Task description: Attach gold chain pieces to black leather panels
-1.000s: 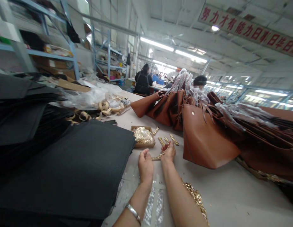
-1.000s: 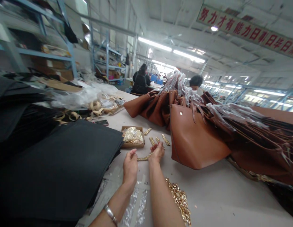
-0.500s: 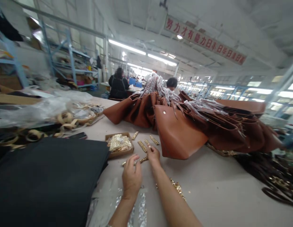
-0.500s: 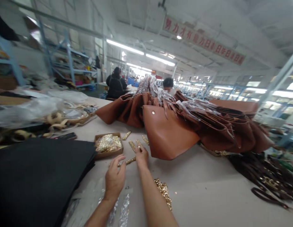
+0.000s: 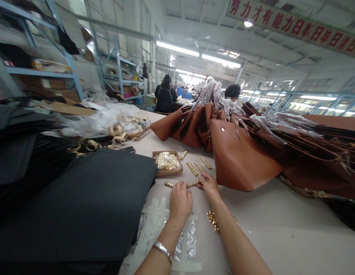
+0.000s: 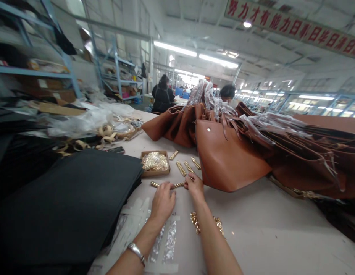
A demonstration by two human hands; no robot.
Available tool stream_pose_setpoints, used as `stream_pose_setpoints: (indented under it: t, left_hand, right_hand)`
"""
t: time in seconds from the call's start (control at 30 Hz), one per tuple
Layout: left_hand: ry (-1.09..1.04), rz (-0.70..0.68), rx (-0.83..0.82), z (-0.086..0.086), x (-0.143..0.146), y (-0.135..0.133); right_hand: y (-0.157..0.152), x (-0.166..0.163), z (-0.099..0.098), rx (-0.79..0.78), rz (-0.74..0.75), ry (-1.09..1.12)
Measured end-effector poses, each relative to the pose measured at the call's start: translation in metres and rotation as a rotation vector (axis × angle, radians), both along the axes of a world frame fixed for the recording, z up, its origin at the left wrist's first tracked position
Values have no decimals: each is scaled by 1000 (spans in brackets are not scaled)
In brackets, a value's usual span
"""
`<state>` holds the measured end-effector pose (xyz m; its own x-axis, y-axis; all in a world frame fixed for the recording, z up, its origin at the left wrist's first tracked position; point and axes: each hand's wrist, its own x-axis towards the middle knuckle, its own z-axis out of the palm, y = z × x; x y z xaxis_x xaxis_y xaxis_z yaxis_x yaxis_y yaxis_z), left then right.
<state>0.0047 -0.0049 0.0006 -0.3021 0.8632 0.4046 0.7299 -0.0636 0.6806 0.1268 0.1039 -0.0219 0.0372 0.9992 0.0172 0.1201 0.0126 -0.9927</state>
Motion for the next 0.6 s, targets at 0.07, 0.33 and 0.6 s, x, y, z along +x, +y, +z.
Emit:
stream_pose_setpoints:
  t: [0.07, 0.33, 0.6]
  left_hand:
    - [59, 27, -35, 2, -1, -1]
    - [187, -51, -38, 3, 1, -3]
    - [225, 18, -66, -7, -4, 3]
  right_hand:
    - [-5, 5, 3, -15, 51, -64]
    - [-23, 25, 22, 157, 183, -468]
    - [-39, 8, 40, 409, 428, -848]
